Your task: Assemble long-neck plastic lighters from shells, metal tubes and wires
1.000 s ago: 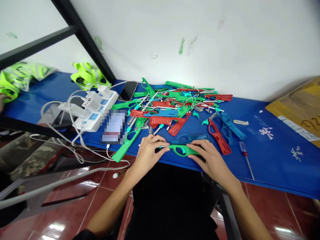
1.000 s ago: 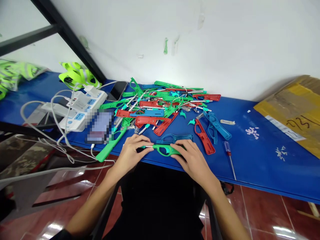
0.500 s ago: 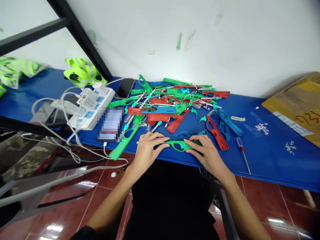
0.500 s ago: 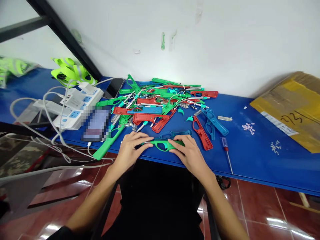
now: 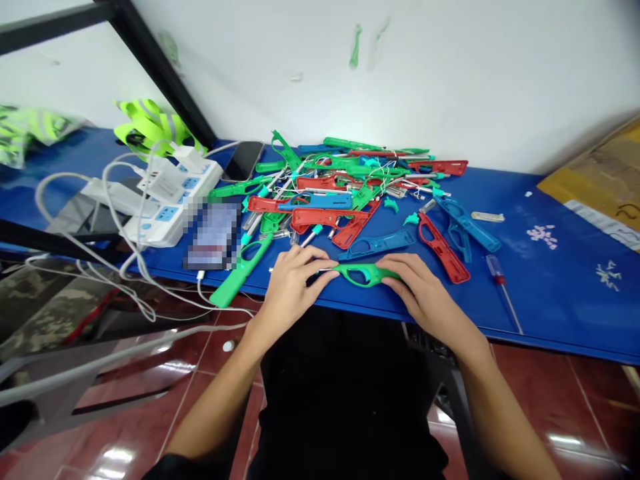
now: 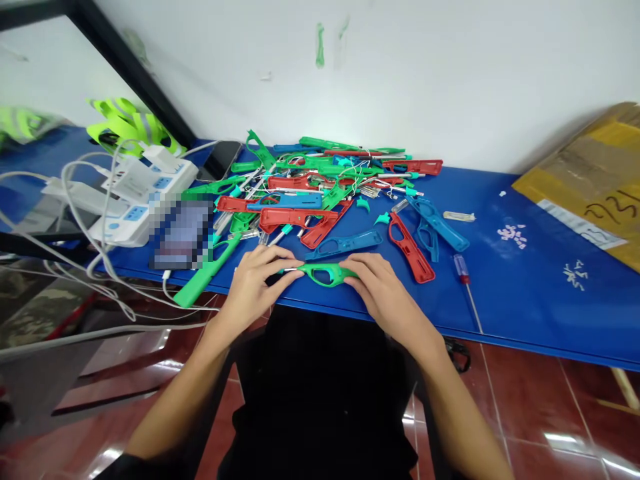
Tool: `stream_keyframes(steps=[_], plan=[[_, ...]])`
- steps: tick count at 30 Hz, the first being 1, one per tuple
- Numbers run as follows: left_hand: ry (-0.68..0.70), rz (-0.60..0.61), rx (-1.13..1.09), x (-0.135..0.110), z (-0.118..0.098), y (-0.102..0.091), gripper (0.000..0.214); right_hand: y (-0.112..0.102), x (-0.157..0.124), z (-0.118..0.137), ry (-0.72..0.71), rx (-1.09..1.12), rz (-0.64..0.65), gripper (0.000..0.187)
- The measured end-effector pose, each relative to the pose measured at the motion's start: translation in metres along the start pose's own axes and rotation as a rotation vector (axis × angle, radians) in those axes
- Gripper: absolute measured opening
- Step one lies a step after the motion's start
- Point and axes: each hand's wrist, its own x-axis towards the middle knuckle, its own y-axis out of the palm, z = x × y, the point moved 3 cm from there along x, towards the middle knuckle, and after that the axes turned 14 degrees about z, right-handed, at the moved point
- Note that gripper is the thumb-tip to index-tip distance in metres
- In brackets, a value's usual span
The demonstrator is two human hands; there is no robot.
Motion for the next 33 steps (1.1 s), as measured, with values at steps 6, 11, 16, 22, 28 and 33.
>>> stream_keyframes(steps=[6, 11, 16, 22, 28, 33], plan=[[0.004, -0.024, 0.014, 0.001, 0.0, 0.001, 0.015, -0.002, -0.002, -0.002, -0.057, 0.025, -0.028, 0.026], [0.009, -0.024, 0.027, 0.0, 0.0, 0.003, 0.016, -0.003, -0.004, -0.005, -0.091, -0.002, -0.08, 0.026], [0.014, -0.019, 0.024, 0.0, -0.001, 0.002, 0.016, 0.0, -0.003, -0.007, -0.102, -0.042, -0.077, 0.029], [0.035, -0.011, 0.028, 0.0, -0.004, 0.001, 0.017, 0.001, -0.003, -0.001, -0.104, -0.168, -0.095, 0.029], [0.041, 0.003, 0.059, 0.0, -0.006, 0.001, 0.018, 0.015, 0.002, 0.024, -0.174, -0.47, -0.056, 0.032], [0.05, -0.011, 0.074, 0.0, -0.005, 0.002, 0.018, 0.028, 0.012, 0.035, -0.162, -0.543, -0.023, 0.039]])
